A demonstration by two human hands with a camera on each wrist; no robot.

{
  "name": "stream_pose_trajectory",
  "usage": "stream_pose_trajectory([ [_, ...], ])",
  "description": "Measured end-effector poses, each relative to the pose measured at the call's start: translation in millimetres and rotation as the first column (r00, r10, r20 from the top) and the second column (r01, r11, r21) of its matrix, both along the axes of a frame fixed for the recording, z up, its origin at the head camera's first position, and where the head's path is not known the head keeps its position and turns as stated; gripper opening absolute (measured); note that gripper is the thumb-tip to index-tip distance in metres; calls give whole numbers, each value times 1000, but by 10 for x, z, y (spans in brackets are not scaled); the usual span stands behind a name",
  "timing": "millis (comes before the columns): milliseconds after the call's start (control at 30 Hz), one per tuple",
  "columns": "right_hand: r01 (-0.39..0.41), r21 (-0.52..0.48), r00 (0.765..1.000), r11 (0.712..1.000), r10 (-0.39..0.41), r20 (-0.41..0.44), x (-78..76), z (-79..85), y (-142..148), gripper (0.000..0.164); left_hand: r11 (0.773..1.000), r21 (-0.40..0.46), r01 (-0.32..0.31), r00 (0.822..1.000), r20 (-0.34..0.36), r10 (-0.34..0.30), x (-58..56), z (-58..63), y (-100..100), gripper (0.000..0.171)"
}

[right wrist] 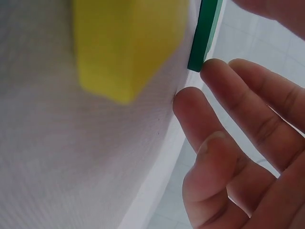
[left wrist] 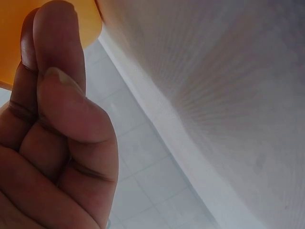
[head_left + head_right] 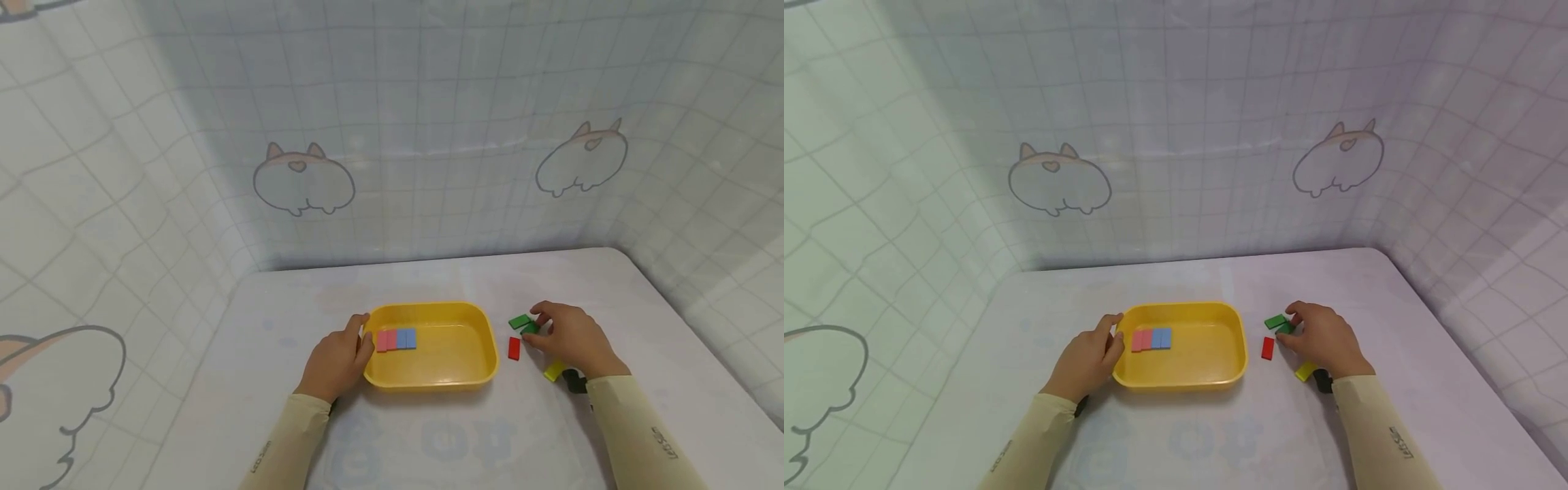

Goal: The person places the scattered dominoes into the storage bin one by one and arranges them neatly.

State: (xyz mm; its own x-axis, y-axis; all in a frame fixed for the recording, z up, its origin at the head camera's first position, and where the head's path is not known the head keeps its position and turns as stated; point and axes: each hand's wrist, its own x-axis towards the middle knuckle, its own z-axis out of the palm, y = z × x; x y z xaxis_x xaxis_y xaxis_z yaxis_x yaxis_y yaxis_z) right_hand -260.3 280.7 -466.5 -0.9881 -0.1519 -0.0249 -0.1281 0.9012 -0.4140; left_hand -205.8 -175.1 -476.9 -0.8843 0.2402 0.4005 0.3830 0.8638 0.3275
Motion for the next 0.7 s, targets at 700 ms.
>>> stream_pose_trajectory([
  [700,-1,-20,1000,1000,1,-19,37,-20,7,59,1000,6,-8,1000,23,8,16,-19,-2,37],
])
